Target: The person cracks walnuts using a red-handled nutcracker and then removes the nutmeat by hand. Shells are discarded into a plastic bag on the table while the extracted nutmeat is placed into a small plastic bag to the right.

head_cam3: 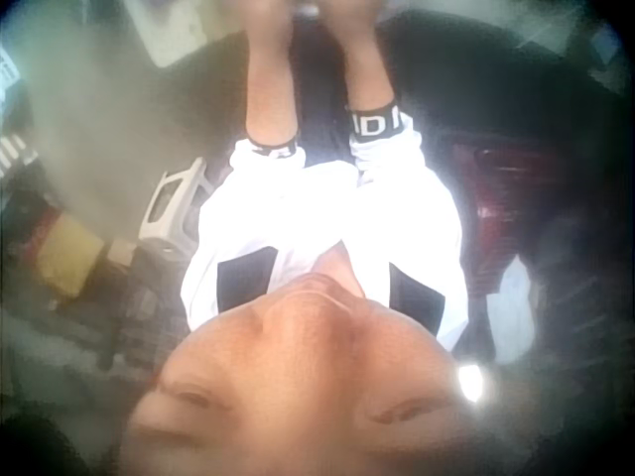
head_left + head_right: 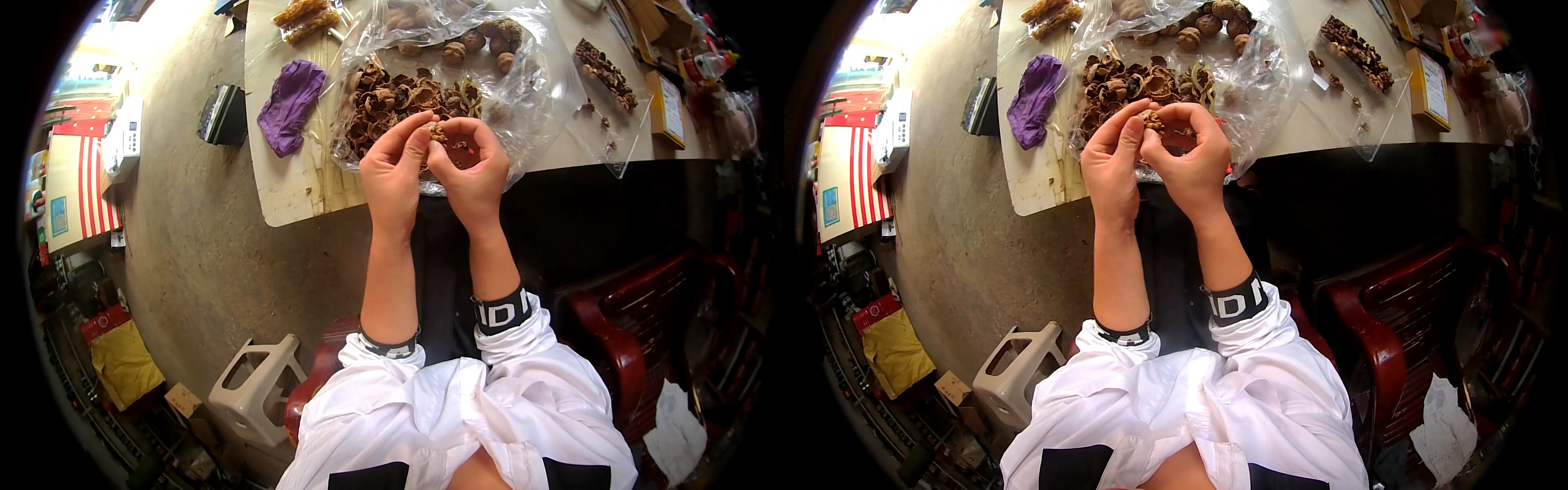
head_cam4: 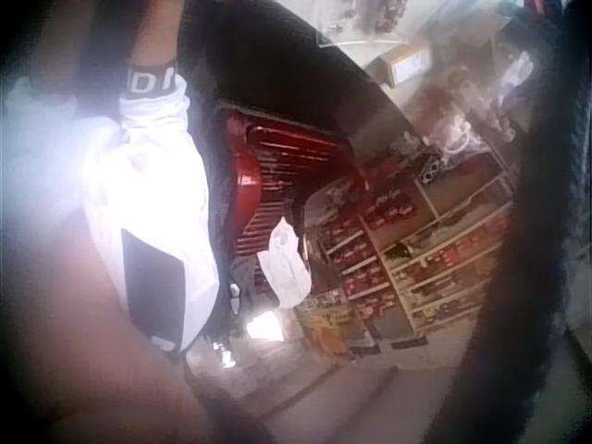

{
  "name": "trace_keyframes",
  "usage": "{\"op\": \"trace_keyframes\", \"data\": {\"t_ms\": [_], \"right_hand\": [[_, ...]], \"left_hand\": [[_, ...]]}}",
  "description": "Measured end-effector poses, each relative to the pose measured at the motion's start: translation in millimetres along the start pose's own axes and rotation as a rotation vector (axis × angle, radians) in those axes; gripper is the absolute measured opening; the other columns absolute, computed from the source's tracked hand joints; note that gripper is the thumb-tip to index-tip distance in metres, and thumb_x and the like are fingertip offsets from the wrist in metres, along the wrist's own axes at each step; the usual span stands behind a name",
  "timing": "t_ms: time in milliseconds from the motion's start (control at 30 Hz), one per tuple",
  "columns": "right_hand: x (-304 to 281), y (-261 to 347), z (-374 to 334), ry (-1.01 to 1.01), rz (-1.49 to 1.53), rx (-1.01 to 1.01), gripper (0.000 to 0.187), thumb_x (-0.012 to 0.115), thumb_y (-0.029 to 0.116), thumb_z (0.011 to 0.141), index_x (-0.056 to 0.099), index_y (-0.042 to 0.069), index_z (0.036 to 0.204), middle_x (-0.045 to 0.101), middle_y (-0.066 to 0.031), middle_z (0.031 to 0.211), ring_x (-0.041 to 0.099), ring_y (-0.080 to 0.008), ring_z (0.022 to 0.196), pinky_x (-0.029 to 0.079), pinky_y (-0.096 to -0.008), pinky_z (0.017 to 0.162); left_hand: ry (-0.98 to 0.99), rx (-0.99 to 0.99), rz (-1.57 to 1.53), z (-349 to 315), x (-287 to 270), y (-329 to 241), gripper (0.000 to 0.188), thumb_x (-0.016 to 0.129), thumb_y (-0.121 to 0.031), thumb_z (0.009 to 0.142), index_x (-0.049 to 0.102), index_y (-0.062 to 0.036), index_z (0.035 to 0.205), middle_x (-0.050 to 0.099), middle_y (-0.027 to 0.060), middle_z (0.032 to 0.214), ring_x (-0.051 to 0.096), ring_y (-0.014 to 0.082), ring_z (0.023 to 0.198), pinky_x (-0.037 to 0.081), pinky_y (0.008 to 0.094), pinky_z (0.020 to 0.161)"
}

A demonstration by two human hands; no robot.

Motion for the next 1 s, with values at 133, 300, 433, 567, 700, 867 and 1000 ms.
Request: {"op": "trace_keyframes", "data": {"t_ms": [133,300,433,567,700,867,1000], "right_hand": [[10,7,1,0.150,-0.067,-0.089,0.031,0.073,-0.001,0.076,0.064,0.001,0.106,0.062,-0.0042,0.096,0.063,-0.0111,0.086,0.055,-0.0242,0.075],[7,5,2,0.148,-0.064,-0.083,0.034,0.074,-0.002,0.077,0.066,0.001,0.110,0.062,-0.0050,0.098,0.064,-0.0118,0.087,0.054,-0.0232,0.074],[-1,-6,4,0.071,0.069,-0.045,0.034,0.075,-0.002,0.077,0.067,0.000,0.110,0.064,-0.0062,0.098,0.066,-0.0122,0.085,0.054,-0.0231,0.075],[-1,9,2,0.096,-0.059,-0.159,0.031,0.075,-0.001,0.077,0.067,-0.001,0.108,0.065,-0.0064,0.095,0.066,-0.0122,0.084,0.055,-0.0233,0.075],[0,14,2,0.071,-0.161,-0.104,0.029,0.075,0.000,0.076,0.067,-0.001,0.104,0.065,-0.0067,0.094,0.067,-0.0123,0.081,0.056,-0.0240,0.071],[0,17,-2,-0.002,-0.252,-0.101,0.028,0.076,0.004,0.074,0.066,-0.002,0.100,0.064,-0.0067,0.094,0.067,-0.0119,0.077,0.057,-0.0247,0.069],[-3,9,-1,-0.026,-0.190,-0.071,0.027,0.076,0.005,0.073,0.065,-0.001,0.098,0.065,-0.0048,0.090,0.065,-0.0097,0.074,0.056,-0.0238,0.068]], "left_hand": [[-0.045,-0.069,-0.036,5,-12,6,0.030,0.065,-0.019,0.093,0.066,0.0029,0.113,0.067,0.0032,0.091,0.060,0.0058,0.073,0.050,0.0183,0.064],[-0.004,-0.107,-0.064,5,-13,11,0.033,0.064,-0.018,0.094,0.062,0.0023,0.120,0.065,0.0018,0.091,0.062,0.0066,0.075,0.053,0.0200,0.069],[0.054,-0.162,-0.238,1,4,4,0.035,0.061,-0.013,0.095,0.058,0.0020,0.126,0.067,0.0055,0.098,0.064,0.0090,0.082,0.056,0.0225,0.077],[0.061,-0.240,-0.320,2,-4,14,0.032,0.059,-0.007,0.095,0.058,0.0029,0.125,0.067,0.0088,0.101,0.066,0.0114,0.085,0.057,0.0243,0.077],[0.017,-0.183,-0.177,3,-9,16,0.030,0.060,-0.006,0.094,0.060,0.0041,0.122,0.067,0.0079,0.100,0.065,0.0103,0.083,0.056,0.0237,0.074],[-0.036,-0.112,-0.092,1,-7,13,0.029,0.061,-0.007,0.094,0.062,0.0046,0.120,0.067,0.0053,0.097,0.061,0.0072,0.079,0.053,0.0216,0.070],[-0.044,-0.086,-0.063,0,-5,11,0.027,0.062,-0.007,0.092,0.063,0.0047,0.117,0.067,0.0047,0.097,0.060,0.0068,0.079,0.051,0.0211,0.070]]}}
Point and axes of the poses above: each hand's wrist, its own z-axis towards the middle knuckle, its own x-axis out of the palm, y = z × x, the point moved 9 cm from there along z, towards the middle knuckle
